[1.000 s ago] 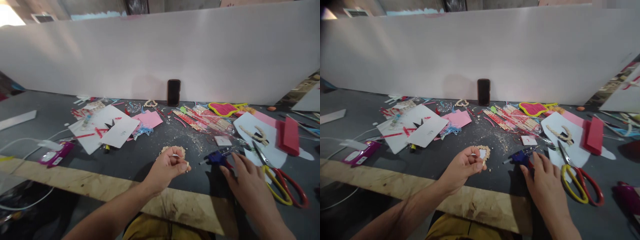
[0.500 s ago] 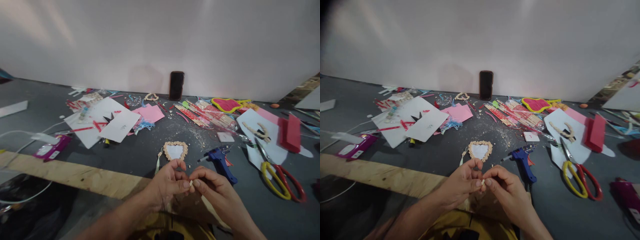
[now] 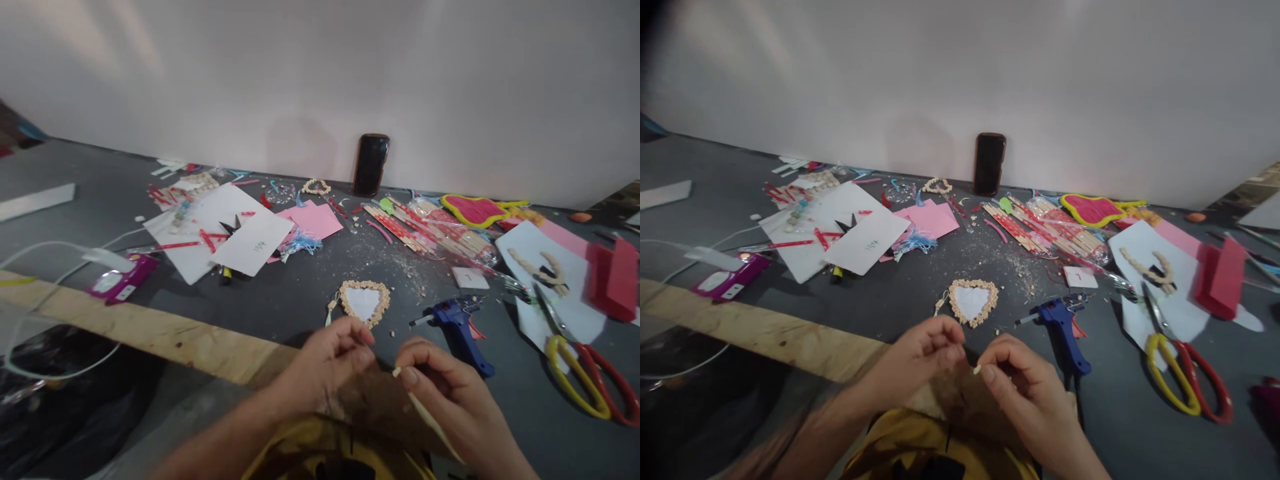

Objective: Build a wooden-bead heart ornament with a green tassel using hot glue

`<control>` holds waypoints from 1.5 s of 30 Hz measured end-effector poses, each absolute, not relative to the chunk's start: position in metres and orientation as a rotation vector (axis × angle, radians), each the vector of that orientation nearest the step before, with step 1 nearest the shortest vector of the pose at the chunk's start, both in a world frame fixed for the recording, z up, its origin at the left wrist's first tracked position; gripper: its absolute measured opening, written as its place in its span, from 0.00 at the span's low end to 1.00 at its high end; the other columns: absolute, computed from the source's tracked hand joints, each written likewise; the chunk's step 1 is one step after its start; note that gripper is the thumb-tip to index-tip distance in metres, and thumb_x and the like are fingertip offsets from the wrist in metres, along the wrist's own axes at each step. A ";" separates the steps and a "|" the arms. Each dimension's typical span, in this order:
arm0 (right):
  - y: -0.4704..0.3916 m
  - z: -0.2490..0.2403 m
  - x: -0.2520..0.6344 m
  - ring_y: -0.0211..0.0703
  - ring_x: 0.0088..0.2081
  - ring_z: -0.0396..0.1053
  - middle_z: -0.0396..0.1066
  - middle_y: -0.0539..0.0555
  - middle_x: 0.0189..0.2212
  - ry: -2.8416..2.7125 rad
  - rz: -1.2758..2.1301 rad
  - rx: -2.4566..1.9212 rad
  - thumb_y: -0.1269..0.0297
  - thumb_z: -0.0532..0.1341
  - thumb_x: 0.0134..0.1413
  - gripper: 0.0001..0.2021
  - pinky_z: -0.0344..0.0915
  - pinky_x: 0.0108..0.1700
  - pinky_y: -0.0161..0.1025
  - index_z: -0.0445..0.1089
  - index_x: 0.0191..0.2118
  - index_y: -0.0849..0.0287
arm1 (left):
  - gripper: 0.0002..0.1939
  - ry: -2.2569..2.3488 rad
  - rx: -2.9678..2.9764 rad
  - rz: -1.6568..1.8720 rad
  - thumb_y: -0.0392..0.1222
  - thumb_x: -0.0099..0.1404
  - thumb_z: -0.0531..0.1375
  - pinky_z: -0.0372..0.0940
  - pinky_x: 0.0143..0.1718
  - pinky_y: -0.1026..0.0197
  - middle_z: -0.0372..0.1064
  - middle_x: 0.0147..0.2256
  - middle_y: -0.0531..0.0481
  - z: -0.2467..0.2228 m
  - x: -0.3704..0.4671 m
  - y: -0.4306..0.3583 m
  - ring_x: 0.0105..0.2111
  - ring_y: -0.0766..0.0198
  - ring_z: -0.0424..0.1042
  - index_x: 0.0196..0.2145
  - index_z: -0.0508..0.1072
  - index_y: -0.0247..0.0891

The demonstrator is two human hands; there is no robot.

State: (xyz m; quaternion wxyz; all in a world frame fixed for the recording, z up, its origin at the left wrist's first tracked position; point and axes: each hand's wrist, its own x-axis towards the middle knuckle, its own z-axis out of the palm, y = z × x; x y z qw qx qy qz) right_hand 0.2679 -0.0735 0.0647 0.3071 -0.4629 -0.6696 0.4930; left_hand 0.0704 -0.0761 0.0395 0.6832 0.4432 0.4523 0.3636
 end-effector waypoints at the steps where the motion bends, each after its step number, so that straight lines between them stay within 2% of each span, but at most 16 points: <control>1: -0.073 0.064 0.268 0.36 0.29 0.66 0.67 0.50 0.27 -1.738 1.268 -1.245 0.58 0.59 0.55 0.09 0.63 0.30 0.29 0.70 0.29 0.56 | 0.07 1.228 1.238 0.858 0.45 0.63 0.58 0.61 0.37 0.62 0.71 0.33 0.49 0.041 0.061 -0.070 0.34 0.62 0.69 0.35 0.69 0.39; 2: -0.072 0.063 0.268 0.35 0.28 0.65 0.67 0.50 0.26 -1.708 1.241 -1.261 0.58 0.59 0.55 0.09 0.63 0.29 0.28 0.70 0.28 0.56 | 0.06 1.437 1.468 0.854 0.42 0.64 0.56 0.60 0.42 0.59 0.71 0.36 0.47 0.043 0.053 -0.063 0.39 0.59 0.68 0.36 0.70 0.39; 4: -0.070 0.062 0.269 0.35 0.27 0.64 0.66 0.49 0.26 -1.673 1.205 -1.275 0.58 0.60 0.54 0.09 0.62 0.28 0.27 0.70 0.28 0.55 | 0.08 1.687 1.779 0.737 0.39 0.64 0.54 0.57 0.47 0.54 0.70 0.39 0.43 0.042 0.040 -0.051 0.42 0.55 0.66 0.38 0.71 0.38; 6: -0.070 0.061 0.270 0.35 0.27 0.64 0.66 0.49 0.25 -1.672 1.179 -1.281 0.58 0.60 0.54 0.09 0.62 0.27 0.27 0.70 0.28 0.56 | 0.09 1.723 1.896 0.605 0.40 0.64 0.54 0.58 0.46 0.54 0.69 0.40 0.43 0.038 0.035 -0.041 0.42 0.54 0.66 0.40 0.71 0.37; 8: -0.072 0.060 0.270 0.35 0.26 0.64 0.66 0.49 0.25 -1.696 1.166 -1.278 0.59 0.60 0.54 0.09 0.63 0.27 0.27 0.70 0.28 0.56 | 0.09 1.709 1.905 0.558 0.41 0.63 0.55 0.58 0.45 0.54 0.68 0.37 0.44 0.033 0.036 -0.036 0.40 0.55 0.66 0.38 0.72 0.37; 13: -0.074 0.058 0.274 0.34 0.26 0.65 0.67 0.49 0.25 -1.717 1.111 -1.283 0.60 0.59 0.54 0.08 0.63 0.28 0.26 0.70 0.28 0.55 | 0.07 1.693 1.790 0.634 0.39 0.61 0.55 0.59 0.42 0.56 0.67 0.32 0.47 0.028 0.037 -0.034 0.35 0.58 0.66 0.31 0.72 0.37; 19: -0.070 0.060 0.275 0.33 0.23 0.64 0.66 0.48 0.22 -1.664 1.027 -1.331 0.59 0.59 0.53 0.08 0.62 0.24 0.25 0.71 0.28 0.55 | 0.12 1.532 1.432 0.817 0.47 0.63 0.56 0.64 0.33 0.62 0.71 0.33 0.47 0.027 0.023 -0.045 0.30 0.65 0.69 0.38 0.69 0.35; 22: -0.069 0.060 0.270 0.33 0.23 0.63 0.66 0.48 0.22 -1.679 1.017 -1.320 0.59 0.59 0.54 0.08 0.62 0.23 0.25 0.71 0.29 0.55 | 0.15 1.159 0.896 1.009 0.48 0.55 0.65 0.65 0.32 0.65 0.71 0.33 0.48 0.026 0.030 -0.054 0.27 0.69 0.69 0.32 0.68 0.34; 24: -0.071 0.058 0.265 0.34 0.25 0.65 0.67 0.48 0.24 -1.711 1.001 -1.307 0.60 0.59 0.55 0.07 0.63 0.25 0.26 0.71 0.30 0.55 | 0.17 0.917 0.591 1.051 0.44 0.49 0.71 0.64 0.30 0.67 0.71 0.31 0.50 0.026 0.040 -0.060 0.24 0.72 0.68 0.29 0.68 0.34; 26: -0.073 0.057 0.261 0.34 0.28 0.67 0.69 0.49 0.28 -1.747 0.977 -1.291 0.61 0.58 0.56 0.06 0.64 0.28 0.26 0.70 0.32 0.54 | 0.17 0.814 0.485 1.042 0.41 0.46 0.72 0.63 0.27 0.69 0.71 0.29 0.51 0.027 0.051 -0.064 0.23 0.72 0.68 0.30 0.70 0.33; 30: -0.077 0.056 0.257 0.33 0.31 0.68 0.69 0.48 0.31 -1.829 0.940 -1.221 0.63 0.57 0.58 0.04 0.64 0.31 0.26 0.69 0.35 0.53 | 0.16 0.745 0.469 1.038 0.40 0.45 0.73 0.62 0.28 0.69 0.72 0.28 0.50 0.032 0.065 -0.068 0.24 0.72 0.68 0.30 0.74 0.31; 36: -0.082 0.060 0.256 0.32 0.31 0.68 0.68 0.47 0.29 -1.880 0.803 -1.144 0.68 0.57 0.58 0.04 0.64 0.33 0.26 0.67 0.34 0.54 | 0.14 0.809 0.653 1.080 0.40 0.45 0.73 0.59 0.31 0.71 0.71 0.27 0.52 0.034 0.073 -0.071 0.28 0.73 0.65 0.29 0.77 0.32; 45: -0.085 0.056 0.260 0.32 0.32 0.68 0.68 0.47 0.30 -1.863 0.833 -1.151 0.67 0.56 0.59 0.04 0.64 0.34 0.26 0.67 0.35 0.54 | 0.13 0.897 0.899 1.056 0.40 0.46 0.72 0.59 0.34 0.66 0.71 0.29 0.51 0.034 0.076 -0.072 0.31 0.67 0.66 0.30 0.77 0.35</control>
